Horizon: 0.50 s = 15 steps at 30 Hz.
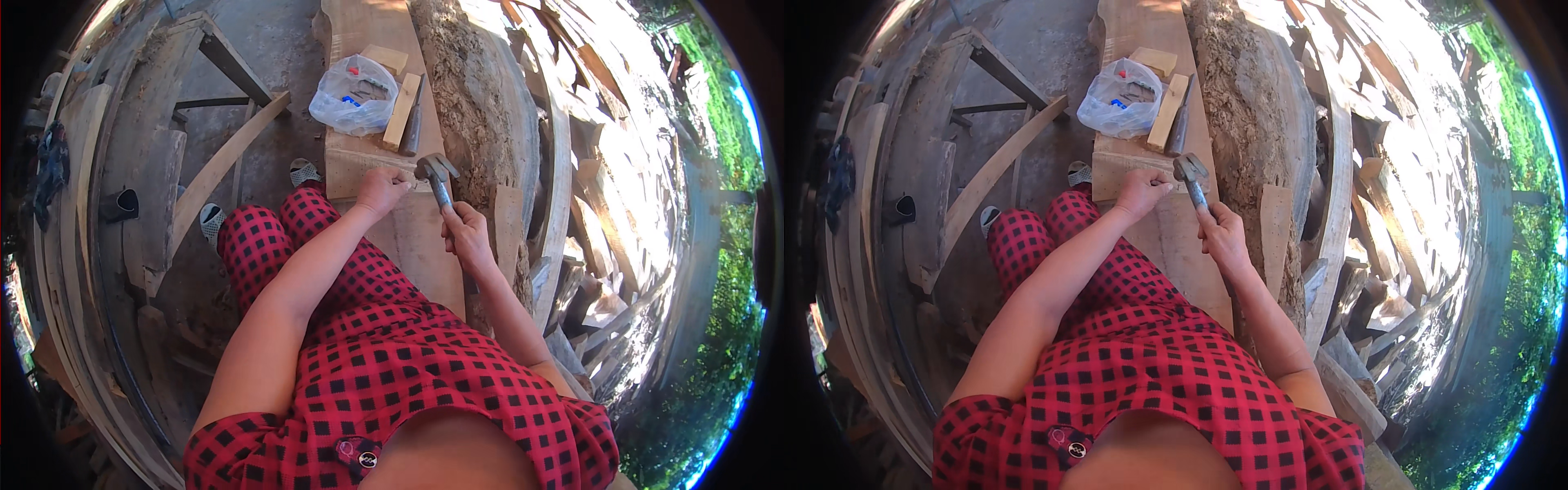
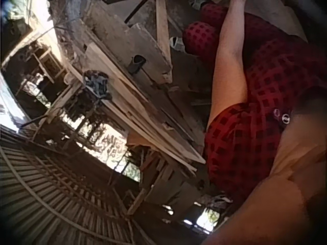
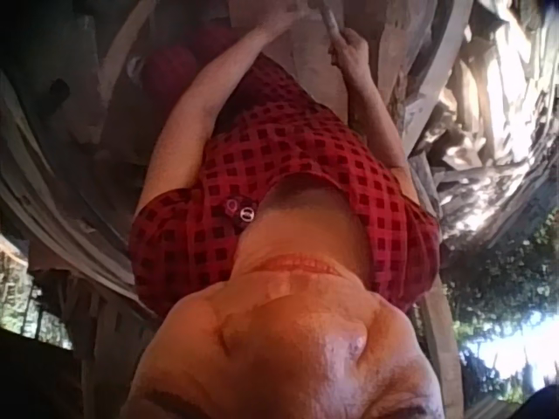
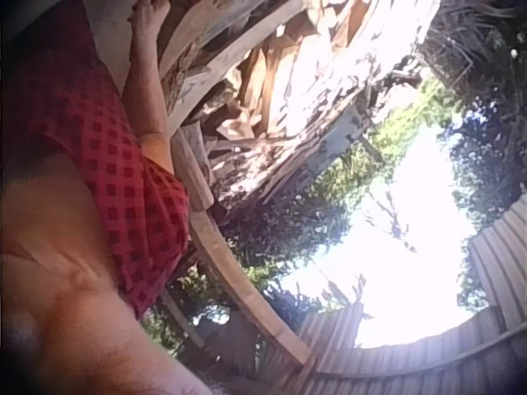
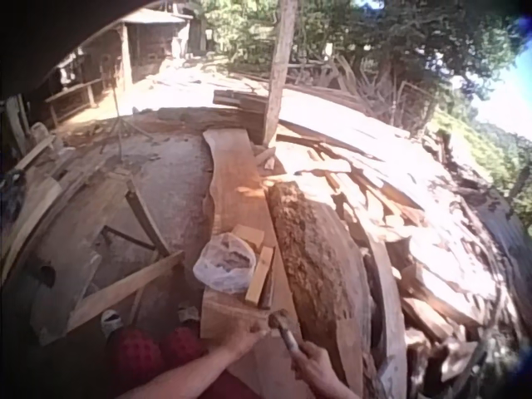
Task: Use a chisel and hammer to shape a piece of wood.
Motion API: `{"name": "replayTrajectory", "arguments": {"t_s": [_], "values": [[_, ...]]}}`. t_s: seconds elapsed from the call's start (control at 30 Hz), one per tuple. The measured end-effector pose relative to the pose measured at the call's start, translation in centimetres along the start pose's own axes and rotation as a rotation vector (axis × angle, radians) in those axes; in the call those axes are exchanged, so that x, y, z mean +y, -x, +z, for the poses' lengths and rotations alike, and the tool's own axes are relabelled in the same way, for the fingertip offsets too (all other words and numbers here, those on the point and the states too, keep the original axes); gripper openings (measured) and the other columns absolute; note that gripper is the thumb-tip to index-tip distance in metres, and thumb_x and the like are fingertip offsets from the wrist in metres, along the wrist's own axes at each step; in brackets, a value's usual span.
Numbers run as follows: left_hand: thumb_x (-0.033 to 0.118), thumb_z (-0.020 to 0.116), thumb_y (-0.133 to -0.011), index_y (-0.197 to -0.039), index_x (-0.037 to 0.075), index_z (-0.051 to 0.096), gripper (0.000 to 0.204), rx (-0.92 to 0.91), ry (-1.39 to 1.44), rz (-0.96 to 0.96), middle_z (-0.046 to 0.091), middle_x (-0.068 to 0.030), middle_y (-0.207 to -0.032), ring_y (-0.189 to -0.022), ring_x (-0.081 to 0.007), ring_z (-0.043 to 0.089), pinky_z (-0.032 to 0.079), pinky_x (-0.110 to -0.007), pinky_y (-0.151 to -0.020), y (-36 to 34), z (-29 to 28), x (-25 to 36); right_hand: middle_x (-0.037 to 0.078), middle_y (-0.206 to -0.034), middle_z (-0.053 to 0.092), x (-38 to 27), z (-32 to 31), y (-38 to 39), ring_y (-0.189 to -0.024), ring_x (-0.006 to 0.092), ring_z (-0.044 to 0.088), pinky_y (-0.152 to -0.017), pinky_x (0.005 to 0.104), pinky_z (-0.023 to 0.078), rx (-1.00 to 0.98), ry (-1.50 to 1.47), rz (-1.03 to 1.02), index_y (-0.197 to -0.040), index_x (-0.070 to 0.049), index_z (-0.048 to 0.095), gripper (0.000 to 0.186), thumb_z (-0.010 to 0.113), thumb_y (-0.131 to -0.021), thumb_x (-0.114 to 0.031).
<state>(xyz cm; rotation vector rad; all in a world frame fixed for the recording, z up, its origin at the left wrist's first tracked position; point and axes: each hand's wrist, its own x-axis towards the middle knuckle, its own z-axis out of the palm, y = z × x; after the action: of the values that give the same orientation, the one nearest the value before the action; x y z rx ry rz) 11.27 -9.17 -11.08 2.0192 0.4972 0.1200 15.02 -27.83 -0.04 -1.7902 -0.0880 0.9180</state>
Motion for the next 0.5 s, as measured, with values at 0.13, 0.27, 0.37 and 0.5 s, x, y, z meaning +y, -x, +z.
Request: {"name": "replayTrajectory", "arguments": {"t_s": [0.13, 0.27, 0.37, 0.5], "values": [[0.013, 0.065, -0.078, -0.082, 0.003, 0.064, 0.011, 0.055, 0.487, -0.228, 0.06, -0.003, -0.07, -0.06, -0.0132, 0.058, 0.046, -0.028, -0.054, 0.7, -2.0, -0.3, 0.002, -0.057, 0.048, -1.2, 0.8, 0.2, -0.041, 0.0063, 0.042, -0.038, 0.0221, 0.032, 0.016, -0.013, -0.1, -0.077, -0.003, 0.052, 0.027, 0.053, -0.091, -0.026], [0.01, 0.058, -0.082, -0.095, 0.004, 0.056, 0.014, -0.117, 0.797, -0.623, 0.057, -0.0033, -0.075, -0.06, -0.0144, 0.057, 0.049, -0.027, -0.052, 2.8, -7.1, 3.3, 0.0, -0.057, 0.05, 0.6, 0.3, -0.8, -0.038, 0.0052, 0.042, -0.035, 0.0189, 0.03, -0.016, 0.094, 0.007, -0.081, -0.004, 0.054, 0.025, 0.051, -0.092, -0.027], [0.009, 0.055, -0.083, -0.097, 0.002, 0.054, 0.016, -0.098, 1.002, -0.601, 0.058, -0.0065, -0.078, -0.063, -0.0166, 0.058, 0.051, -0.029, -0.054, 5.1, -10.2, 3.9, 0.001, -0.057, 0.05, 0.4, 0.5, -0.2, -0.038, 0.0055, 0.043, -0.035, 0.0196, 0.031, -0.009, 0.061, -0.051, -0.082, -0.004, 0.055, 0.025, 0.051, -0.092, -0.027], [0.006, 0.048, -0.086, -0.1, -0.001, 0.052, 0.017, -0.002, 1.198, -0.642, 0.059, -0.0112, -0.084, -0.072, -0.0229, 0.062, 0.056, -0.035, -0.063, 7.2, -11.5, 2.0, 0.001, -0.056, 0.05, -0.2, 1.5, 0.5, -0.037, 0.006, 0.043, -0.034, 0.0207, 0.031, -0.003, -0.047, -0.102, -0.083, -0.004, 0.055, 0.026, 0.052, -0.092, -0.028]]}}
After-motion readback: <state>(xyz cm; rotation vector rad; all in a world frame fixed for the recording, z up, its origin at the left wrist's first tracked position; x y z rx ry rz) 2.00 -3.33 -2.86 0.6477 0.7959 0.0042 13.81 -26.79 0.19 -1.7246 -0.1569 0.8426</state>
